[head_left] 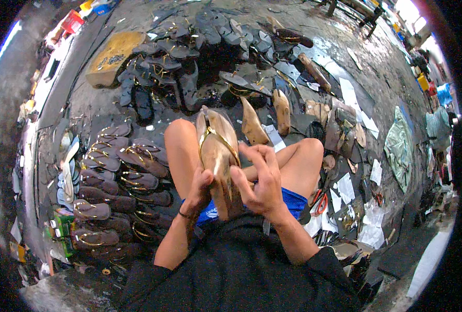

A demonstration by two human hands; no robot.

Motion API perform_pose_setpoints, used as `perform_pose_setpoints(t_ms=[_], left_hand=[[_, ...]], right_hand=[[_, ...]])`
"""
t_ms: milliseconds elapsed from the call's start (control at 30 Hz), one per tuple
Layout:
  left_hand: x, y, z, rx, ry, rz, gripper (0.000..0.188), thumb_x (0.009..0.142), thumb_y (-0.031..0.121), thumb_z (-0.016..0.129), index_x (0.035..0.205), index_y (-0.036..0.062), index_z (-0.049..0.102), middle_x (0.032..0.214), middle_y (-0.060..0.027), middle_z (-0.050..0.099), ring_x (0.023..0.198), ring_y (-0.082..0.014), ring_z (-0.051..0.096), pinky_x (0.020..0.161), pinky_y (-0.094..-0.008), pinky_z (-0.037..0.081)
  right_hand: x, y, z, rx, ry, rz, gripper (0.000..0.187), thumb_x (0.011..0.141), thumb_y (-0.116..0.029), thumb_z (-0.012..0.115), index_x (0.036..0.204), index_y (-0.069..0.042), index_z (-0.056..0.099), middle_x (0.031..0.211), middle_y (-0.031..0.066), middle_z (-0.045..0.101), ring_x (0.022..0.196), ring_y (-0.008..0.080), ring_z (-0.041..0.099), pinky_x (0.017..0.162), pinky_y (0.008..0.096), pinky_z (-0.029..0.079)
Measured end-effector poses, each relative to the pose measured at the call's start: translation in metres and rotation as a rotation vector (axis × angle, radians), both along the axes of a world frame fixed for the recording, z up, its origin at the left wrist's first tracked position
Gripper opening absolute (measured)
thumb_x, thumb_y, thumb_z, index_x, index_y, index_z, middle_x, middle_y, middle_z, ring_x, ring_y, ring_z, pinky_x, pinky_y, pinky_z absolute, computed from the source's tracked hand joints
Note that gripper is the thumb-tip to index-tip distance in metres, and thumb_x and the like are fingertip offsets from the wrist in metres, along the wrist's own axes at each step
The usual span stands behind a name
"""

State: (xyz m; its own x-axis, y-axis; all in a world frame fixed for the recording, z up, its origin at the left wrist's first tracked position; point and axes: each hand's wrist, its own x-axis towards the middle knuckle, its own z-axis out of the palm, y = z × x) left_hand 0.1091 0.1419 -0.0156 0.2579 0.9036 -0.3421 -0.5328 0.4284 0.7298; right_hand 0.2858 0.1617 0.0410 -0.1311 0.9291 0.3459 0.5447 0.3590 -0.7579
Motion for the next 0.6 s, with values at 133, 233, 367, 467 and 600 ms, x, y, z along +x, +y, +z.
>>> perform_pose_setpoints(t_ms=[133,233,367,467,600], left_hand=[[0.001,-0.015,0.008,-0.084,-0.174,0.126,0.113,0.077,0.082,0.059,0.15,0.0012,0.03,0.141,-0.0156,0.05,0.127,-0.0299,0.053,0.108,-0.0436,0.044],[-0.006,-0.003,0.02,0.06,-0.167,0.299,0.108,0.081,0.083,0.05,0.151,0.0027,0.03,0.142,-0.0156,0.049,0.128,-0.0311,0.052,0.108,-0.0462,0.043],[0.001,-0.007,0.02,0.105,-0.076,0.387,0.098,0.088,0.077,0.048,0.149,0.0025,0.032,0.142,-0.0146,0.05,0.127,-0.0296,0.053,0.108,-0.0449,0.042],[-0.013,-0.02,0.019,0.026,-0.021,0.33,0.096,0.09,0.075,0.048,0.15,0.0023,0.031,0.143,-0.0147,0.049,0.128,-0.0298,0.052,0.109,-0.0451,0.042],[-0.02,-0.046,0.029,-0.002,-0.06,0.217,0.109,0.078,0.085,0.052,0.15,0.005,0.034,0.141,-0.0141,0.053,0.125,-0.0298,0.056,0.105,-0.0474,0.047]], right_hand=[[0.008,-0.005,0.008,-0.031,0.089,0.332,0.073,0.077,-0.037,0.077,0.136,0.001,0.055,0.123,0.0222,0.059,0.116,0.0363,0.059,0.1,0.0408,0.047],[0.013,-0.019,0.029,-0.227,0.121,0.421,0.101,0.071,-0.038,0.086,0.147,0.006,0.035,0.141,0.0267,0.048,0.129,0.039,0.051,0.109,0.0426,0.041],[-0.003,-0.039,-0.022,-0.144,-0.145,0.308,0.108,0.068,-0.029,0.089,0.149,0.007,0.028,0.143,0.0295,0.044,0.131,0.0424,0.048,0.108,0.0438,0.043],[0.0,-0.043,-0.024,-0.138,-0.142,0.323,0.102,0.069,-0.025,0.089,0.147,0.006,0.031,0.144,0.0281,0.045,0.133,0.0398,0.047,0.11,0.0435,0.041],[0.013,-0.041,0.0,-0.453,0.222,0.47,0.073,0.083,-0.032,0.076,0.137,0.004,0.041,0.136,0.0199,0.049,0.121,0.0287,0.054,0.104,0.0375,0.043]])
